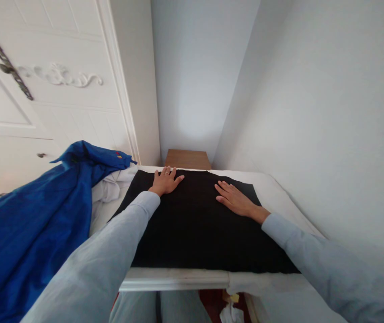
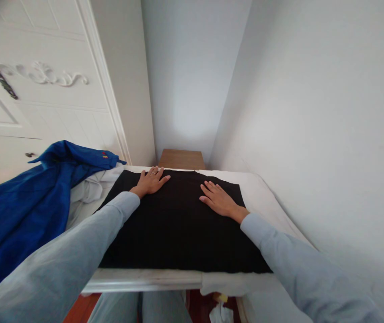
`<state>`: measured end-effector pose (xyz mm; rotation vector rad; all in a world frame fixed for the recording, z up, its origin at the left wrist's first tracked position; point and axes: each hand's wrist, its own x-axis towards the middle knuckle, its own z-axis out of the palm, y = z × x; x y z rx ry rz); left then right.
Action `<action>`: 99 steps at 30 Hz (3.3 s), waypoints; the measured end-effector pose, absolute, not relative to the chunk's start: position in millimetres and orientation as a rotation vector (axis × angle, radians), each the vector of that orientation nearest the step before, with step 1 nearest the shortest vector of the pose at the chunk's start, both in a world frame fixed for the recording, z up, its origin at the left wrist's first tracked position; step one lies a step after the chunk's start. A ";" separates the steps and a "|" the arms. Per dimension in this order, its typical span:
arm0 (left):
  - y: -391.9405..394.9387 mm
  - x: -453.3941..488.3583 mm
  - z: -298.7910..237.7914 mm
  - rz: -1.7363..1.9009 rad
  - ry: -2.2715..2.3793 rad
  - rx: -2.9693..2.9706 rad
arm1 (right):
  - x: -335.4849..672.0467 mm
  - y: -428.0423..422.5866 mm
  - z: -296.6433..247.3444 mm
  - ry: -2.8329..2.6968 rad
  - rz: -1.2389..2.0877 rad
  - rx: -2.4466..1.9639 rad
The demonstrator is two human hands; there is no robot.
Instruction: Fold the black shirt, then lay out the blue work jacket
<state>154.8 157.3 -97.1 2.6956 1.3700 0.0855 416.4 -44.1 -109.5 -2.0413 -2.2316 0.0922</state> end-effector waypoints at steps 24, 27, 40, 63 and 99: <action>93.2 124.1 -79.9 0.606 0.824 3.086 | 457.1 -68.4 -122.5 -2.011 0.001 -2.254; 74.0 105.3 -84.0 0.356 0.635 3.071 | 458.7 -67.3 -122.6 -2.029 0.020 -2.277; 81.2 7.9 -102.8 0.174 1.026 2.925 | 468.1 -63.1 -128.2 -2.031 -0.003 -2.316; 92.0 7.5 -90.6 0.218 1.131 2.796 | 470.2 -60.9 -130.7 -2.036 -0.049 -2.299; 120.2 62.8 -92.5 0.149 1.642 2.618 | 472.1 -64.8 -130.9 -2.009 -0.032 -2.244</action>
